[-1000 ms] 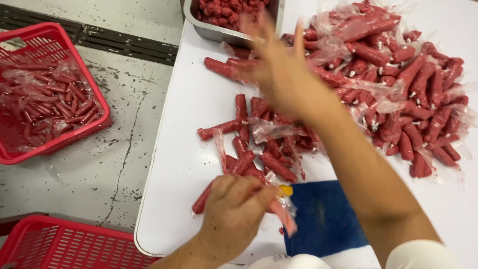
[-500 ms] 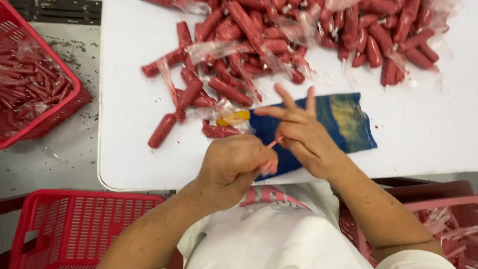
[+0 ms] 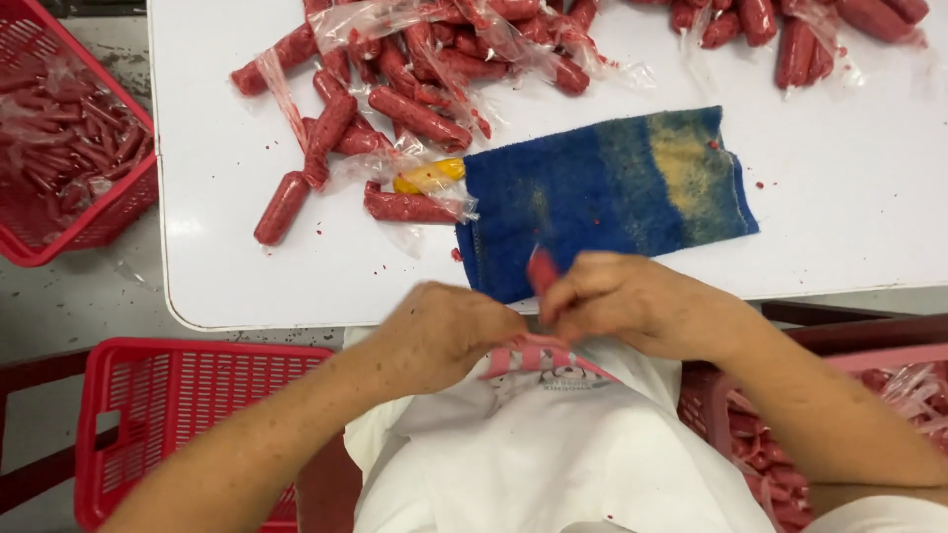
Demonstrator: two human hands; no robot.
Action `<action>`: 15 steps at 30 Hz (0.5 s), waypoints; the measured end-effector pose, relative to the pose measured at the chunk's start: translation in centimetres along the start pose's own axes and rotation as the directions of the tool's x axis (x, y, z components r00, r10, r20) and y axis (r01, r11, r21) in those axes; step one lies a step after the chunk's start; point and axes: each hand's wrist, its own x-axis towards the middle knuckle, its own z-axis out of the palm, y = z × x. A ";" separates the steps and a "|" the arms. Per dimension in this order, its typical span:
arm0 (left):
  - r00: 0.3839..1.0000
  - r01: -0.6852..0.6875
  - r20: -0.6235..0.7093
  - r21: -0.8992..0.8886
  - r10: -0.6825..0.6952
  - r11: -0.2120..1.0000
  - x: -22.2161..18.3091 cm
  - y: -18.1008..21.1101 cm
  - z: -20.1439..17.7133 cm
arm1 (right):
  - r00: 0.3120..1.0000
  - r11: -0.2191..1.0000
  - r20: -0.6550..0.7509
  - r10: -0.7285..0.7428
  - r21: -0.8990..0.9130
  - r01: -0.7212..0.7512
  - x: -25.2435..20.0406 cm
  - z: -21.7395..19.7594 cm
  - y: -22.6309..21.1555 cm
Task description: The person removes plastic wrappers from red sausage-like objects by hand, one at a time, and places the unwrapped items into a pink basket.
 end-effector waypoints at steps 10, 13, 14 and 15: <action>0.967 -0.165 -0.254 -0.626 0.000 0.762 6.2 -0.8 6.5 | 0.440 0.704 -0.674 0.593 0.700 0.123 -0.4 5.7 2.9; 0.829 -0.364 -0.474 -0.055 0.297 0.930 6.8 0.3 4.2 | 0.532 0.962 -0.802 0.271 0.241 -0.127 -0.4 3.7 4.0; 0.666 -0.417 -0.402 0.498 0.628 0.761 6.9 0.8 2.6 | 0.670 0.975 -0.727 0.152 0.000 -0.221 -0.5 2.4 4.0; 0.667 -0.417 -0.400 0.499 0.629 0.759 6.8 1.2 1.5 | 0.668 0.975 -0.729 0.151 0.000 -0.220 0.1 1.2 3.1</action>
